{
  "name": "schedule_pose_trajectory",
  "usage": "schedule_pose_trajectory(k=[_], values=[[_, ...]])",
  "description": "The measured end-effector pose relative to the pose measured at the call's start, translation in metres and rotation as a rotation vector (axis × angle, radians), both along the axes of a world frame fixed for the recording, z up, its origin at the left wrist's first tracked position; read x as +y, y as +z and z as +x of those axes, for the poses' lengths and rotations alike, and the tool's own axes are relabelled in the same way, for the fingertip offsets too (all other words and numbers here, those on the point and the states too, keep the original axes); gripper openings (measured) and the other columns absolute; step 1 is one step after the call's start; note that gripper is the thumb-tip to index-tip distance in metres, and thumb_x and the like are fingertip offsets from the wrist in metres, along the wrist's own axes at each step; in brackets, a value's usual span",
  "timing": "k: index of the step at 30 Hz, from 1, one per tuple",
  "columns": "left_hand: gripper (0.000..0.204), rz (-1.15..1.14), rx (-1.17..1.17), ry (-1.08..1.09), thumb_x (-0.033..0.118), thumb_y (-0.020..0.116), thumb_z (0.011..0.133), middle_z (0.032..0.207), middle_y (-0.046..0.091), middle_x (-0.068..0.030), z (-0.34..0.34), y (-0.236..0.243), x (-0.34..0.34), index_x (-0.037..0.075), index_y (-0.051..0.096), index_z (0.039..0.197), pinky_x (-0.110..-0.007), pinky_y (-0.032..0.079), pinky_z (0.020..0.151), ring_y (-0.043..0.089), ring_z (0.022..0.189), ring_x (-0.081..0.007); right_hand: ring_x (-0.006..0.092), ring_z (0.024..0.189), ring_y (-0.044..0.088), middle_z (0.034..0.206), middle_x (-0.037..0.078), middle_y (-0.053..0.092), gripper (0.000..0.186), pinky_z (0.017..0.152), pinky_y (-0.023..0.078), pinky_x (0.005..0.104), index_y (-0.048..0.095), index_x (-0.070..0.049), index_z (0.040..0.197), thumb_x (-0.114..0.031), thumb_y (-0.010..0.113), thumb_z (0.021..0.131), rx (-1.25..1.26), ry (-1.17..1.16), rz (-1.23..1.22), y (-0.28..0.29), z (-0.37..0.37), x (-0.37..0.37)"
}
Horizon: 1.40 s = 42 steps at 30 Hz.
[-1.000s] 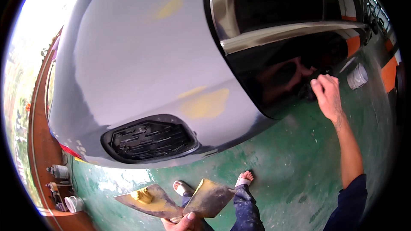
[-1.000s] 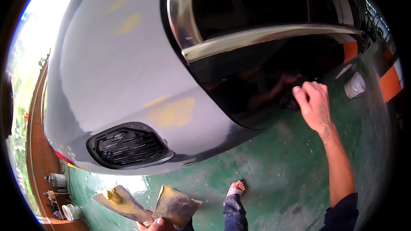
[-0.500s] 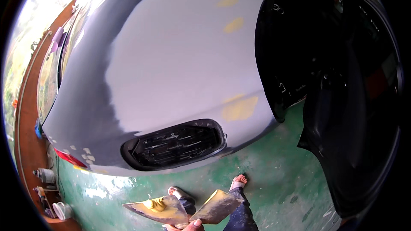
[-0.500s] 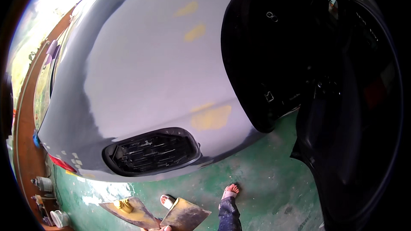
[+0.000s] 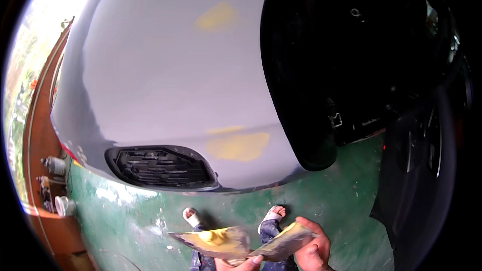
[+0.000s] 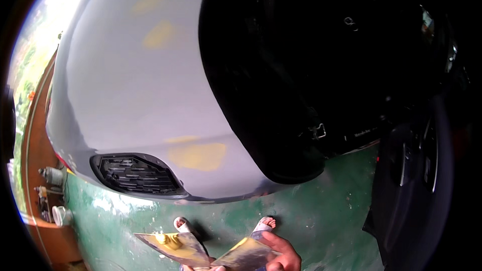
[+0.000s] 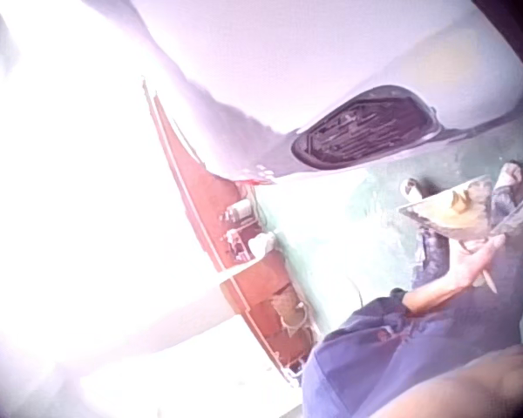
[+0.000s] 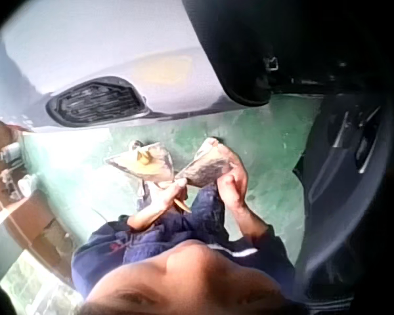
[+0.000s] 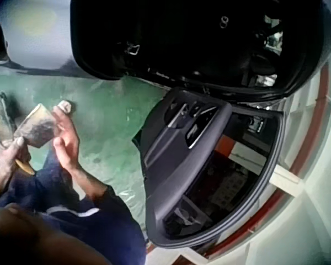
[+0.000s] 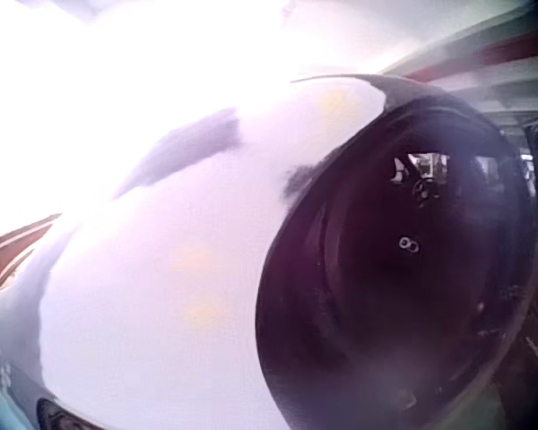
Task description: The person applies yellow body filler to the rear bumper of a dark car using a small metal spreader. They repeatedly scoop filler from a larger spreader and smooth it onto the surface, then wipe the area with their hand.
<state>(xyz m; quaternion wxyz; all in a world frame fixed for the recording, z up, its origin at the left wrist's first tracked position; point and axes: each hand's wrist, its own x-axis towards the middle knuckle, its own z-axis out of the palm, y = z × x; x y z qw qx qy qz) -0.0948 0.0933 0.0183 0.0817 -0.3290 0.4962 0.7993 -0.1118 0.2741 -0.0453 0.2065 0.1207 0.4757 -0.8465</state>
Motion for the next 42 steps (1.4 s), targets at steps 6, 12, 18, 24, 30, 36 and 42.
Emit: schedule_pose_trajectory(k=[6, 12, 18, 24, 30, 36, 42], values=[[0.036, 0.045, 0.002, 0.085, 0.025, 0.072, 0.087, 0.064, 0.059, -0.0094, -0.012, -0.009, 0.044, -0.004, 0.061, 0.106, -0.033, 0.045, 0.043, 0.055, 0.049, -0.0193, 0.0262, 0.116, 0.057, 0.126, 0.016, 0.058, 0.040, 0.100, 0.046, 0.0419, 0.046, 0.006, 0.133, -0.013, 0.054, 0.099, 0.056, 0.039, 0.168, 0.009, -0.020, 0.023], [0.044, 0.084, 0.035, 0.247, 0.016, 0.078, 0.081, 0.062, 0.059, -0.0088, 0.004, -0.030, 0.040, -0.006, 0.059, 0.114, -0.030, 0.045, 0.041, 0.055, 0.044, -0.0180, 0.0277, 0.098, 0.063, 0.117, 0.021, 0.061, 0.038, 0.088, 0.050, 0.0380, 0.049, 0.010, 0.126, -0.016, 0.047, 0.100, 0.481, -0.044, 0.606, 0.046, -0.089, 0.033], [0.036, 0.041, 0.033, 0.333, 0.012, 0.078, 0.080, 0.063, 0.059, -0.0073, 0.007, -0.029, 0.033, -0.003, 0.061, 0.108, -0.029, 0.044, 0.042, 0.055, 0.046, -0.0165, 0.0366, 0.097, 0.049, 0.125, 0.027, 0.050, 0.046, 0.080, 0.045, 0.0439, 0.050, 0.006, 0.131, -0.004, 0.048, 0.086, 1.659, -0.005, 1.364, 0.041, -0.162, 0.015], [0.034, 0.053, 0.032, 0.340, 0.011, 0.079, 0.079, 0.066, 0.060, -0.0070, 0.007, -0.022, 0.023, -0.002, 0.063, 0.106, -0.028, 0.044, 0.043, 0.056, 0.048, -0.0155, 0.0287, 0.097, 0.043, 0.123, 0.012, 0.061, 0.038, 0.077, 0.038, 0.0342, 0.074, -0.004, 0.106, -0.006, 0.054, 0.074, 1.843, -0.273, 1.454, 0.027, -0.191, -0.055], [0.032, 0.082, -0.039, 0.290, 0.010, 0.080, 0.078, 0.064, 0.060, -0.0062, 0.000, -0.010, 0.003, -0.002, 0.064, 0.103, -0.028, 0.044, 0.044, 0.055, 0.048, -0.0148, 0.0230, 0.093, 0.043, 0.115, 0.005, 0.067, 0.038, 0.079, 0.033, 0.0316, 0.077, -0.006, 0.103, -0.003, 0.058, 0.070, 1.816, -0.445, 1.523, 0.030, -0.213, -0.093], [0.033, 0.052, -0.019, 0.230, 0.011, 0.081, 0.078, 0.063, 0.060, -0.0058, 0.003, -0.011, -0.017, -0.003, 0.065, 0.102, -0.027, 0.043, 0.044, 0.055, 0.047, -0.0141, 0.0201, 0.088, 0.045, 0.109, 0.003, 0.070, 0.025, 0.077, 0.032, 0.0309, 0.078, -0.007, 0.102, -0.008, 0.065, 0.080, 1.812, -0.498, 1.536, 0.034, -0.217, -0.104], [0.033, 0.103, -0.042, 0.226, 0.011, 0.081, 0.078, 0.063, 0.060, -0.0049, -0.001, -0.007, -0.023, -0.003, 0.065, 0.103, -0.027, 0.043, 0.045, 0.055, 0.048, -0.0135, 0.0194, 0.087, 0.046, 0.106, 0.002, 0.071, 0.025, 0.077, 0.031, 0.0299, 0.078, -0.006, 0.101, -0.007, 0.066, 0.079, 1.791, -0.438, 1.560, 0.035, -0.214, -0.107]])
